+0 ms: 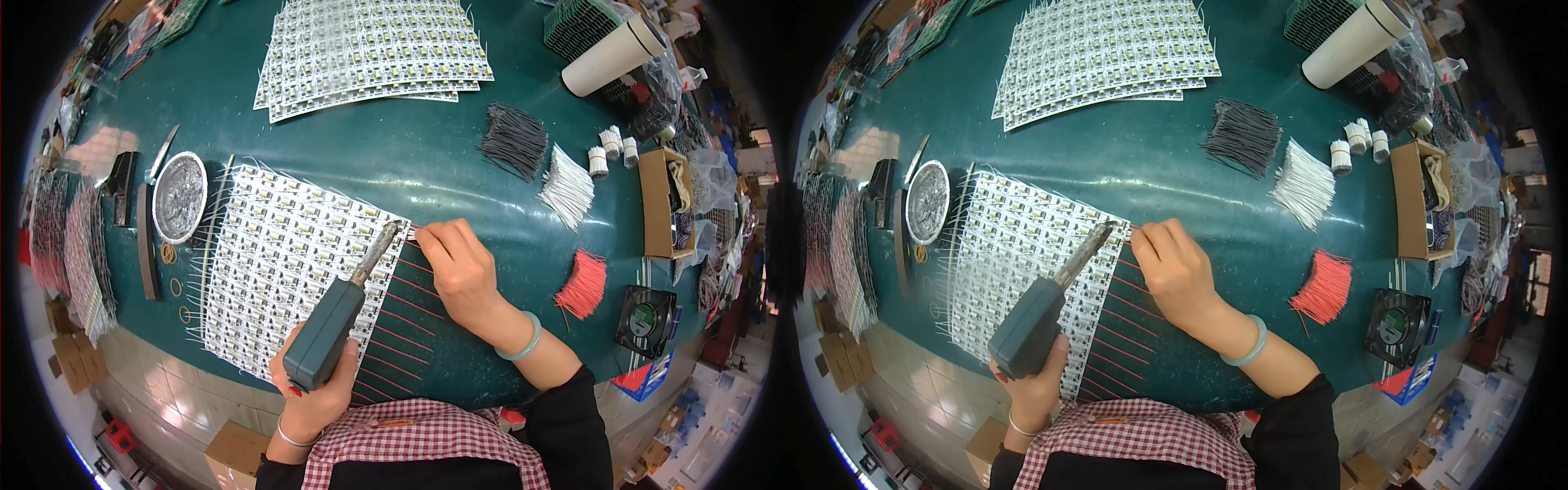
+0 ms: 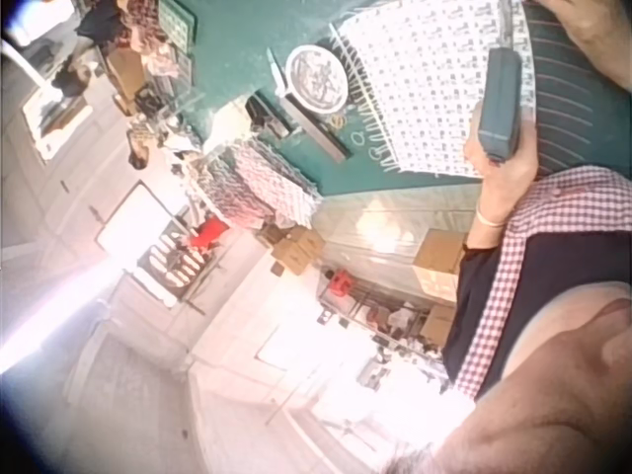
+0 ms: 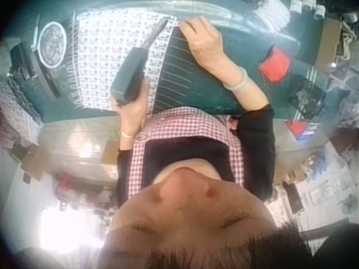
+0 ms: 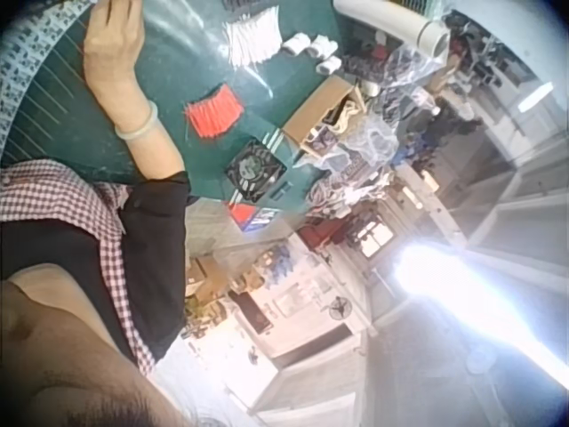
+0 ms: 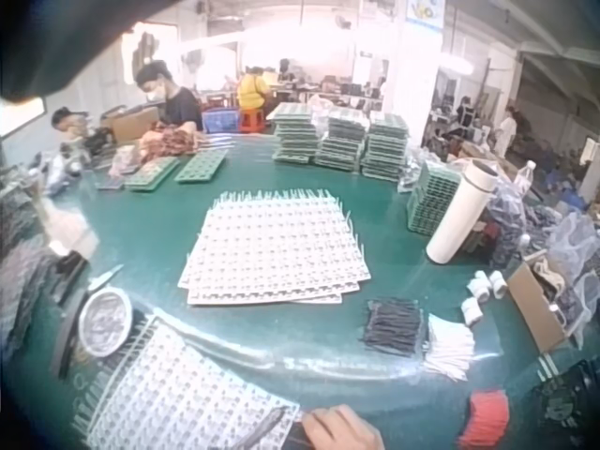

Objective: The person uses a soldering iron to attach red and white wires to a large LED panel. They repeatedly pick up individual wires, place them on the panel, and apply heat to secure them. The task involves precise hand movements and tool manipulation.

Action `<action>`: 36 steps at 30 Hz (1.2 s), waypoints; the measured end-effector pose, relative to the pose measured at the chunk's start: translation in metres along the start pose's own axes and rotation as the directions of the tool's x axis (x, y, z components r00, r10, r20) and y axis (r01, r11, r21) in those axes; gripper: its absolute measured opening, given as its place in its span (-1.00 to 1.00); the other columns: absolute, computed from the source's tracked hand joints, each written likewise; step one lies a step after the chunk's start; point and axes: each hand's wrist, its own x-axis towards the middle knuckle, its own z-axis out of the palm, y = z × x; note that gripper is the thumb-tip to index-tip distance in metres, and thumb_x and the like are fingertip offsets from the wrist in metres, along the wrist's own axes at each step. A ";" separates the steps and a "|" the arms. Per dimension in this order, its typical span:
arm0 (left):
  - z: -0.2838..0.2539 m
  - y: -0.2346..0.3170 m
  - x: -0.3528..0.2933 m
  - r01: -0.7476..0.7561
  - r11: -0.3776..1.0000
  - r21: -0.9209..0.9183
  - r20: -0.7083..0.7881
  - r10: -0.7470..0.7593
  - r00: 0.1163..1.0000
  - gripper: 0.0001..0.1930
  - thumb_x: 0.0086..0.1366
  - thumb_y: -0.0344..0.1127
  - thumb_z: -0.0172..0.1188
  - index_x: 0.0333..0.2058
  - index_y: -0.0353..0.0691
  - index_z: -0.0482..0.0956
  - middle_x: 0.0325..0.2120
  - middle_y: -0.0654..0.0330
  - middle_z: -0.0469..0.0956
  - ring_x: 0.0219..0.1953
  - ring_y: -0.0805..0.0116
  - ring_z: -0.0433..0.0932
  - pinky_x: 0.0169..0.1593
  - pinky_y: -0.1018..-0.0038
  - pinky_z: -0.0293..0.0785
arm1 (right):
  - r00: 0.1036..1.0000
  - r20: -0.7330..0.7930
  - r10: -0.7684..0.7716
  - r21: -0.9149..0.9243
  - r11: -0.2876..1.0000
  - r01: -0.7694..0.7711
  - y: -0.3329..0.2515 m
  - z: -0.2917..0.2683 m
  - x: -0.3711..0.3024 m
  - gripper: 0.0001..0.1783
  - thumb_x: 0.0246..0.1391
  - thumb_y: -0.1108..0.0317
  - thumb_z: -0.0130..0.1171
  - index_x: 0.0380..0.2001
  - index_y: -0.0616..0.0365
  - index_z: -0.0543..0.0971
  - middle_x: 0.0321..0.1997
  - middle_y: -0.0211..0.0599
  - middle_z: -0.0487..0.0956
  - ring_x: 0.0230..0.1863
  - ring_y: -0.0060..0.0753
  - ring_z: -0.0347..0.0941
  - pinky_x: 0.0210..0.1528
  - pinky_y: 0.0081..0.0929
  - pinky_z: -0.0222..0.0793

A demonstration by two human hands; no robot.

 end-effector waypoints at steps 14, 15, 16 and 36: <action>-0.004 -0.010 -0.009 -0.013 1.000 -0.022 0.021 0.014 1.000 -0.82 0.04 -0.57 0.34 -0.33 -0.42 0.62 -0.44 0.14 0.59 -0.48 0.48 0.54 -0.41 0.58 0.43 | 0.999 0.015 -0.034 0.095 0.995 0.033 -0.008 0.001 -0.012 -0.65 -0.25 0.60 0.23 -0.25 0.36 0.56 -0.30 -0.21 0.53 -0.30 -0.24 0.46 -0.35 -0.45 0.46; -0.005 -0.009 -0.009 -0.024 1.000 -0.009 0.029 0.024 0.999 -0.83 0.04 -0.58 0.34 -0.34 -0.42 0.62 -0.45 0.14 0.59 -0.48 0.49 0.54 -0.41 0.58 0.43 | 0.999 0.015 -0.035 0.090 0.995 0.033 -0.008 0.001 -0.011 -0.65 -0.25 0.60 0.23 -0.25 0.36 0.56 -0.30 -0.21 0.53 -0.30 -0.24 0.45 -0.35 -0.45 0.46; -0.004 -0.008 -0.008 -0.024 1.000 0.000 0.026 0.023 0.999 -0.84 0.04 -0.58 0.34 -0.34 -0.42 0.62 -0.45 0.15 0.59 -0.49 0.49 0.53 -0.42 0.58 0.43 | 0.999 0.015 -0.035 0.085 0.996 0.034 -0.008 0.001 -0.011 -0.65 -0.25 0.60 0.23 -0.25 0.36 0.57 -0.30 -0.21 0.53 -0.30 -0.24 0.45 -0.35 -0.45 0.46; 0.001 -0.010 -0.012 -0.001 1.000 -0.010 -0.013 0.001 1.000 -0.87 0.03 -0.59 0.33 -0.41 -0.38 0.58 -0.53 0.19 0.56 -0.56 0.54 0.49 -0.47 0.58 0.39 | 1.000 0.014 -0.014 0.108 0.994 0.012 -0.009 0.003 -0.012 -0.62 -0.28 0.64 0.21 -0.24 0.37 0.57 -0.28 -0.16 0.53 -0.30 -0.19 0.47 -0.36 -0.41 0.47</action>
